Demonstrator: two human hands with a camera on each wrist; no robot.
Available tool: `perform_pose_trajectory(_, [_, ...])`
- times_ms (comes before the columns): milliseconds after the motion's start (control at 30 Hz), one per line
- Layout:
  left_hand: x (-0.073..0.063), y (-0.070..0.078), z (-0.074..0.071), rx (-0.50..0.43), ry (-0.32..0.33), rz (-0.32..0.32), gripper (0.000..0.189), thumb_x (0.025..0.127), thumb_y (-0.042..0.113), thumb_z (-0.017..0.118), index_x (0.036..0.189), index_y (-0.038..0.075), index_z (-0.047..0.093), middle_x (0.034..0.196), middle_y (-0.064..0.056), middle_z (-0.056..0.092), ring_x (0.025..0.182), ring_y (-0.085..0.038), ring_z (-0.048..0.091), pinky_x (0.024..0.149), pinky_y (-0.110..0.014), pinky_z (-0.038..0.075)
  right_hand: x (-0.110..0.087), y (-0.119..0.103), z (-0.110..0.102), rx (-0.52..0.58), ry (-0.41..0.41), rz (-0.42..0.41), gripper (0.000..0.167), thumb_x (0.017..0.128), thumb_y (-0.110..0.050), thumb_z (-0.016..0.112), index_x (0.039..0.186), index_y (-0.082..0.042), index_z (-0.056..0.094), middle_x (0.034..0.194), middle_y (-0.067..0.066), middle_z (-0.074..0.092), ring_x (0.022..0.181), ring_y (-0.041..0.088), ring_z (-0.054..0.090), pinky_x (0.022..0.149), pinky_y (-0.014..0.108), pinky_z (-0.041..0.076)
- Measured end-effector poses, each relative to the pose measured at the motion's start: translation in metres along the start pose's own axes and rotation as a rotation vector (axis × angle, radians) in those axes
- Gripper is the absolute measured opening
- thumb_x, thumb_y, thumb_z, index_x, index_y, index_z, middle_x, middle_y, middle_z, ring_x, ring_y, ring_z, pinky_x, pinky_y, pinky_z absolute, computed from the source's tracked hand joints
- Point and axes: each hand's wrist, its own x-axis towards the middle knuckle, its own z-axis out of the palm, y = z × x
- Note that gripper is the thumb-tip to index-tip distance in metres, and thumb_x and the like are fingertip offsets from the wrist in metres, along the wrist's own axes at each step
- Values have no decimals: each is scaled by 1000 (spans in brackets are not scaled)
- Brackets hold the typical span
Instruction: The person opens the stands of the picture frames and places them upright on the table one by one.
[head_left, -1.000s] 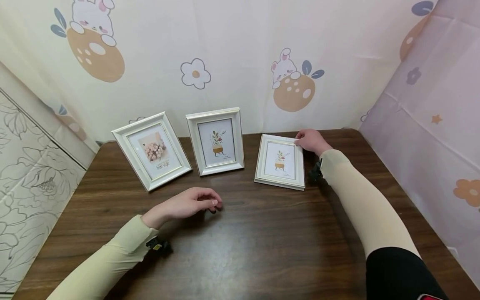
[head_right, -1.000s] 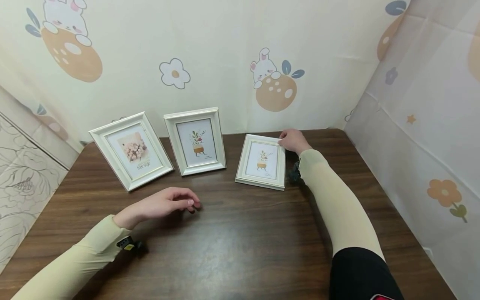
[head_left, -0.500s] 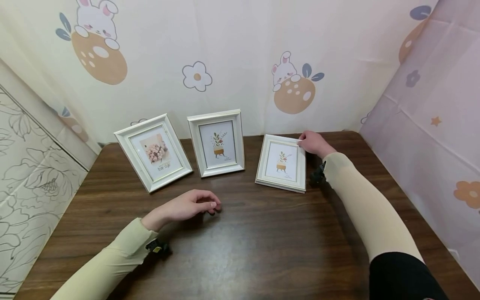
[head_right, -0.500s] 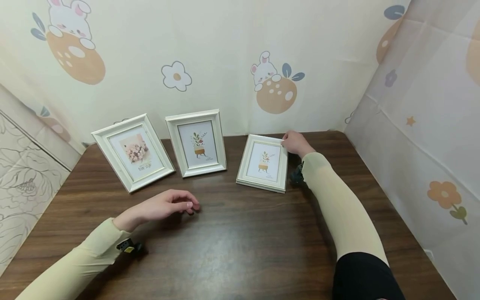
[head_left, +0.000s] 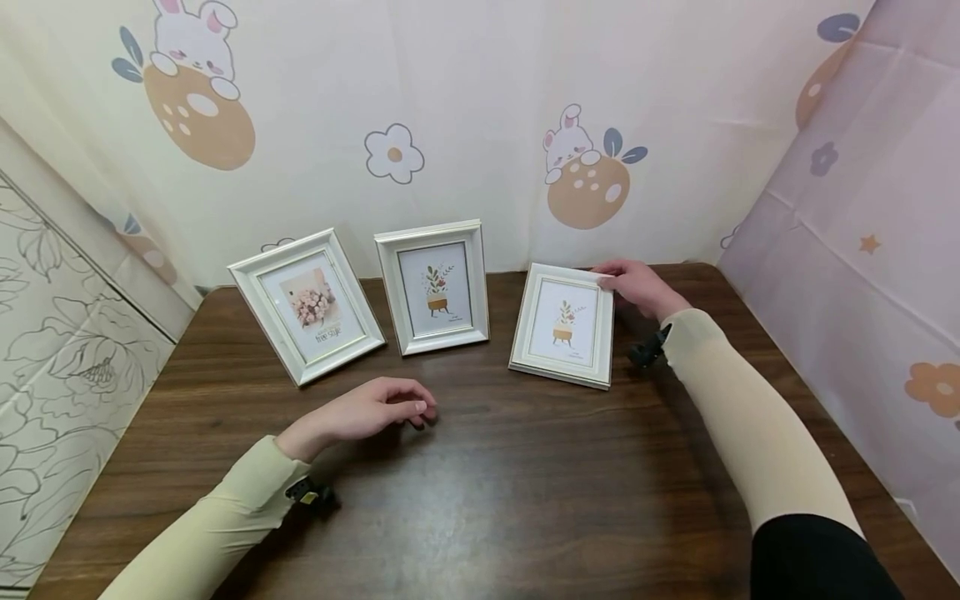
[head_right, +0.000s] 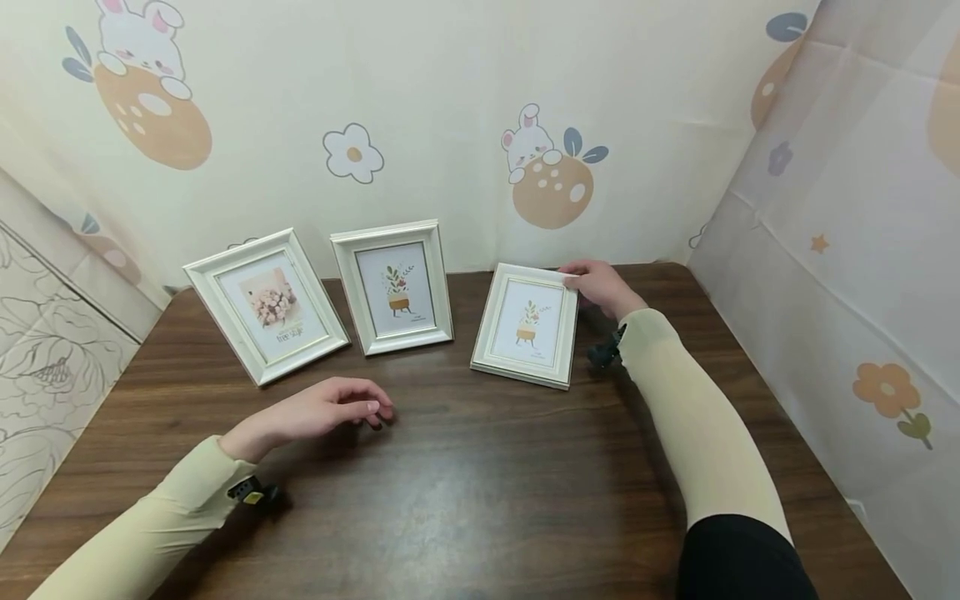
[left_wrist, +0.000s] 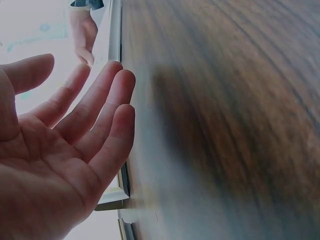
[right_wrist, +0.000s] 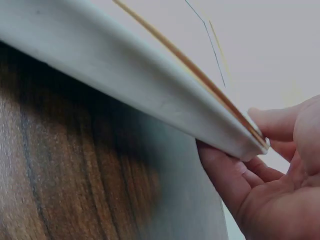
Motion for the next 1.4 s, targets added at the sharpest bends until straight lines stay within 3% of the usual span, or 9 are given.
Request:
perform_pose_trajectory(200, [-2,-2,-3,2,4,-6,26,105,20,52,120,5,66,110,-7,71,98,-25,67,84,-41,52,-6,-4,-5,73,11,-11,45,102,-26,59,142,-6,52,134,21,55,100,28,63,83,40,56])
perform_pose_trajectory(300, [-2,-2,-4,7,10,-16,26,105,21,53,121,5,66,111,-6,71,99,-25,67,85,-43,52,-10,-8,-6,89,24,-19,45,101,-27,60,141,-6,53,134,20,55,100,27,63,87,42,55])
perform_pose_trajectory(467, [-3,-3,-9,27,25,-7,25,105,20,53,121,6,66,111,-7,71,98,-26,67,84,-45,52,-18,-19,-5,86,51,-53,46,100,-32,61,138,-7,56,132,17,56,104,27,60,93,42,51])
perform_pose_trajectory(600, [-3,-4,-12,31,34,1,25,104,19,54,121,6,66,111,-8,71,97,-26,67,82,-45,52,-25,-29,-4,78,55,-89,46,100,-32,62,138,-7,56,131,16,57,104,27,60,88,34,53])
perform_pose_trajectory(767, [-4,-6,-14,23,44,-4,24,104,19,53,121,5,65,112,-8,71,98,-27,67,82,-45,52,-33,-36,-2,80,80,-101,45,99,-32,62,137,-7,57,130,15,58,102,26,61,87,35,53])
perform_pose_trajectory(1033, [-10,-10,-18,10,76,-41,27,105,21,53,122,4,65,112,-8,71,99,-25,67,82,-41,50,-50,-43,2,84,107,-145,45,99,-30,63,137,-6,59,128,16,59,98,21,62,78,27,55])
perform_pose_trajectory(1400, [-14,-17,-26,-36,133,-98,28,105,22,52,121,2,64,112,-11,70,100,-26,65,80,-42,53,-74,-52,2,101,109,-229,43,97,-29,66,133,-5,62,124,14,63,96,20,64,82,28,55])
